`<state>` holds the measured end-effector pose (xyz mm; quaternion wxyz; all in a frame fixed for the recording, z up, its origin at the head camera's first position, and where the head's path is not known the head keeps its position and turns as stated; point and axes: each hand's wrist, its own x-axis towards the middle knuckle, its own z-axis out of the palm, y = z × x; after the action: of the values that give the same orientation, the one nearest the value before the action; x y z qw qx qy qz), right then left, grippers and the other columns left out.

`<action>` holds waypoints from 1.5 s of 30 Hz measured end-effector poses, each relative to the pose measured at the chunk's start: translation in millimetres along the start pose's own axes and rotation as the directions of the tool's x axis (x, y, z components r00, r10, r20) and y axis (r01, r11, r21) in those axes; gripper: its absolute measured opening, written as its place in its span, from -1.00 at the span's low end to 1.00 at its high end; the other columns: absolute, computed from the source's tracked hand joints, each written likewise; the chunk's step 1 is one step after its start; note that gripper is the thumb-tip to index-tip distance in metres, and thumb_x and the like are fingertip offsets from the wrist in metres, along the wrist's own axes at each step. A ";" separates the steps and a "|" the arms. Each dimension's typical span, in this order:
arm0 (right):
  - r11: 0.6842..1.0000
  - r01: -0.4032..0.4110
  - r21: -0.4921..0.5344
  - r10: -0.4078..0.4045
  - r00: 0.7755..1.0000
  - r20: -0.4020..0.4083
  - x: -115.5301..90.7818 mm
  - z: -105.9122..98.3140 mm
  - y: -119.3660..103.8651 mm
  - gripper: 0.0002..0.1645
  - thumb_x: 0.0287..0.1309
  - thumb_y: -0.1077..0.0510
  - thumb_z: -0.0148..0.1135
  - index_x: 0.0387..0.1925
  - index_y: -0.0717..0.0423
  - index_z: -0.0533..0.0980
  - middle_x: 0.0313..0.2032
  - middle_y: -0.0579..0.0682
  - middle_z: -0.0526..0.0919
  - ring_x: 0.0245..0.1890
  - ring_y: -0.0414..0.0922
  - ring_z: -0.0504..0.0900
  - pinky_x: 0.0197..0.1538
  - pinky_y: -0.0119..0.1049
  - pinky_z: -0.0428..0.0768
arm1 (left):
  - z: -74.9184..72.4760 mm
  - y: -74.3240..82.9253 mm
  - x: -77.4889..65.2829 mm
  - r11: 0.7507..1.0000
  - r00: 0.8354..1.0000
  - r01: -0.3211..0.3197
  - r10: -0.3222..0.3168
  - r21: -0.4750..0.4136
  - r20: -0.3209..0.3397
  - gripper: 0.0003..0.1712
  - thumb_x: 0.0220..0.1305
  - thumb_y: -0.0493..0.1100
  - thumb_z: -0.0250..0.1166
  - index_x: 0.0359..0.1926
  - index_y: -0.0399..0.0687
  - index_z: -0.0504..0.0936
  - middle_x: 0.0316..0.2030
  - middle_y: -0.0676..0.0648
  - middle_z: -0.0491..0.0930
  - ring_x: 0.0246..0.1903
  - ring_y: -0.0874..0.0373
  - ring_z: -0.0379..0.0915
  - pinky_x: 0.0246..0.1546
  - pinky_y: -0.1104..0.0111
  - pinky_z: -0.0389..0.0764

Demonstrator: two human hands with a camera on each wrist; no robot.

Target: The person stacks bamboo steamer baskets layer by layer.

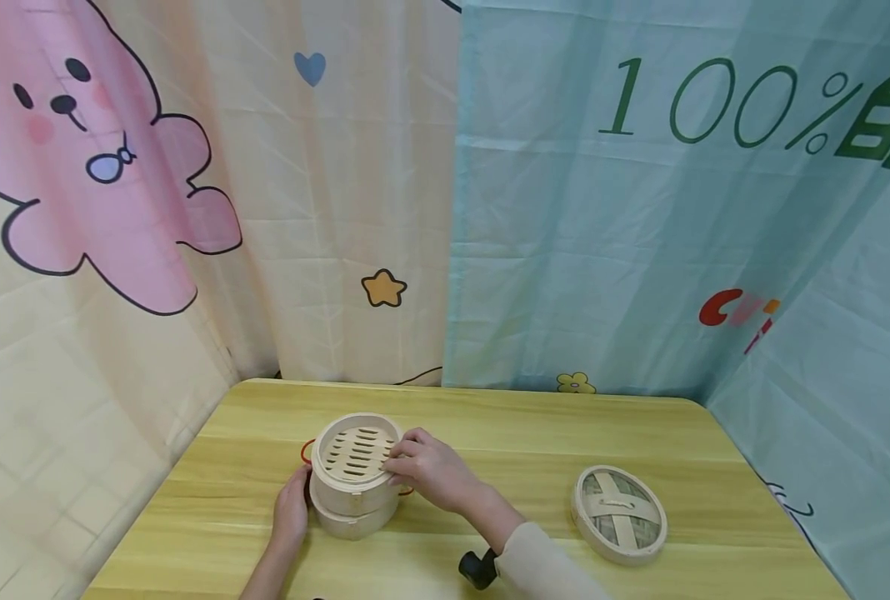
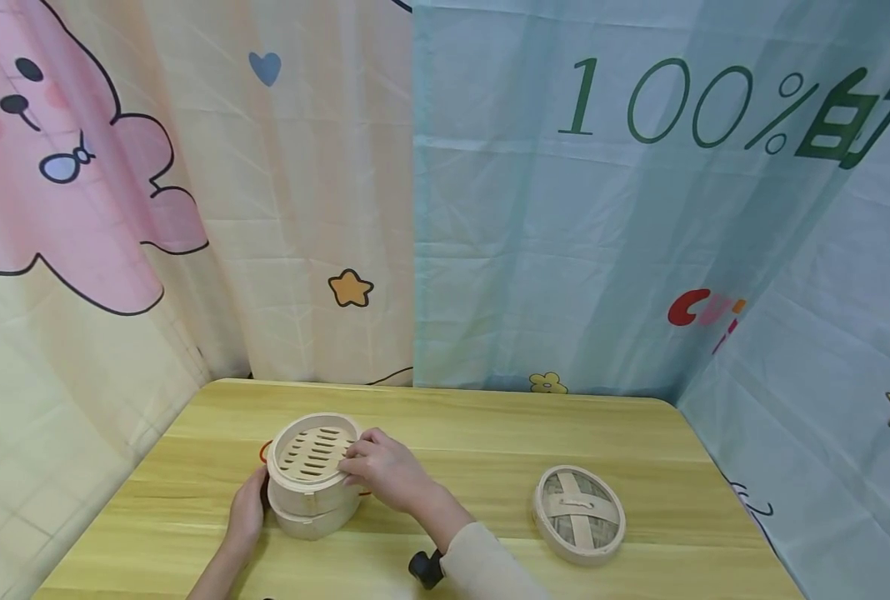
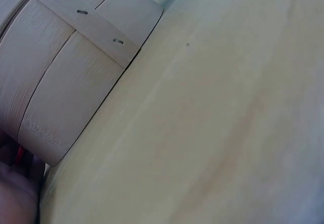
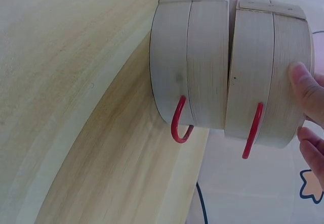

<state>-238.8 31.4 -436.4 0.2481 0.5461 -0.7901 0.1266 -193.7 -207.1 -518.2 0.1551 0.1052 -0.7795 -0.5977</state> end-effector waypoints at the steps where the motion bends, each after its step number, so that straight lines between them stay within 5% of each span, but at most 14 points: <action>1: 1.000 0.001 -0.004 -0.001 1.000 0.002 0.4 0.5 -0.1 -0.77 0.01 0.08 0.32 -0.23 -0.02 0.66 -0.23 -0.16 0.61 -0.13 -0.18 0.43 -0.01 -0.51 0.39 | -0.1 0.2 0.0 1.000 1.000 0.001 -0.001 0.001 0.001 -0.43 0.45 -0.17 -0.40 0.11 -0.61 0.29 0.14 -0.47 0.28 0.18 -0.26 0.12 0.20 0.05 0.13; 38: 0.994 -0.003 -0.106 0.014 0.995 0.095 16.5 -4.1 -12.3 -0.79 0.07 -0.01 0.26 -0.23 -0.12 0.64 -0.24 -0.19 0.59 -0.15 -0.20 0.42 -0.03 -0.50 0.40 | 0.7 -1.9 -0.4 0.999 0.999 -0.033 0.033 0.008 -0.017 -0.44 0.46 -0.17 -0.36 0.11 -0.61 0.31 0.09 -0.47 0.33 0.15 -0.25 0.17 0.18 0.05 0.15; 45: 0.992 0.013 -0.126 -0.004 0.997 0.074 15.0 -4.1 -13.3 -0.81 0.04 -0.01 0.29 -0.26 -0.12 0.64 -0.27 -0.19 0.59 -0.16 -0.18 0.43 -0.04 -0.50 0.40 | 2.0 -1.0 -0.3 0.998 0.999 -0.033 0.035 0.044 -0.036 -0.46 0.47 -0.15 -0.34 0.10 -0.52 0.38 0.08 -0.37 0.40 0.11 -0.09 0.25 0.11 0.36 0.26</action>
<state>-229.6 16.3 -425.9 0.2534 0.5370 -0.8027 0.0552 -194.1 -205.5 -519.6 0.1773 0.1062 -0.7911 -0.5757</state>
